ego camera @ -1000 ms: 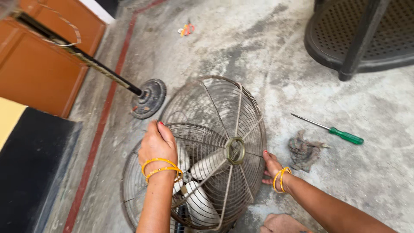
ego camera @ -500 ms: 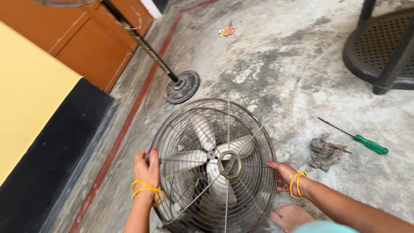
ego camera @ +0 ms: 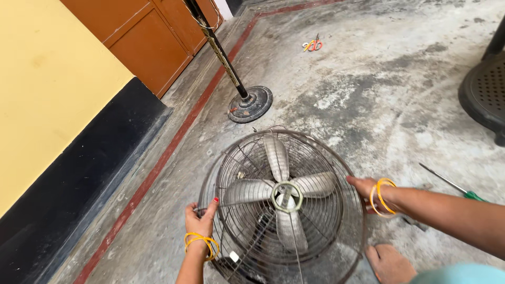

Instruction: The person removes the front wire cage of a standing electric fan by hand, then uses a screwdriver to loosen the central nut and detach the cage from the fan blades. The fan remains on the floor during the process.

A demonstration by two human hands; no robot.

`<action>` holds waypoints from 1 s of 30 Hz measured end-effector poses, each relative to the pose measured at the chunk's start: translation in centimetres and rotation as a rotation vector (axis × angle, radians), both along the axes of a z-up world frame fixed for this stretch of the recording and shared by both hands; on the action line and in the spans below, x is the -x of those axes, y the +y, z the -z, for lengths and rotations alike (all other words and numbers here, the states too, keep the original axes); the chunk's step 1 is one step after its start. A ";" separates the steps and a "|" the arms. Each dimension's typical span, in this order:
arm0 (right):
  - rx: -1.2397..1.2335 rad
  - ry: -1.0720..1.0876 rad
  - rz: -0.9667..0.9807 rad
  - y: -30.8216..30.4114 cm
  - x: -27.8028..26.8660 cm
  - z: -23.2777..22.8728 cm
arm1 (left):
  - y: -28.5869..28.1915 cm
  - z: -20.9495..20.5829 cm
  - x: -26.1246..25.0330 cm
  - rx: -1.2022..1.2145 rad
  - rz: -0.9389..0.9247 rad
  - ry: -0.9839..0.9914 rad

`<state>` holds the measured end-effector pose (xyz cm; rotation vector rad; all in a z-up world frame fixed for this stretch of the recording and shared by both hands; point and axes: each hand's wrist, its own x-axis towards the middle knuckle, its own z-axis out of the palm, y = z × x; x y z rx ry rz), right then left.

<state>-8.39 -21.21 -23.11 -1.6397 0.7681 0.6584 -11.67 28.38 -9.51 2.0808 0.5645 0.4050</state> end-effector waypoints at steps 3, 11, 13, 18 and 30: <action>-0.070 0.069 -0.059 -0.6 0.7 3.8 | -0.2 1.1 -0.7 -0.065 0.028 0.006; -0.103 0.212 0.086 0.7 3.3 12.3 | -2.0 4.5 -3.8 -0.283 0.035 -0.048; -0.077 0.196 0.163 1.7 3.3 13.8 | -2.5 5.0 -4.2 -0.347 0.037 -0.101; -0.091 0.213 0.279 1.9 2.5 16.7 | -3.3 4.8 -6.0 -0.291 0.019 0.007; -0.143 0.108 0.264 2.0 0.5 11.1 | -2.7 4.3 -8.9 -0.187 0.003 -0.166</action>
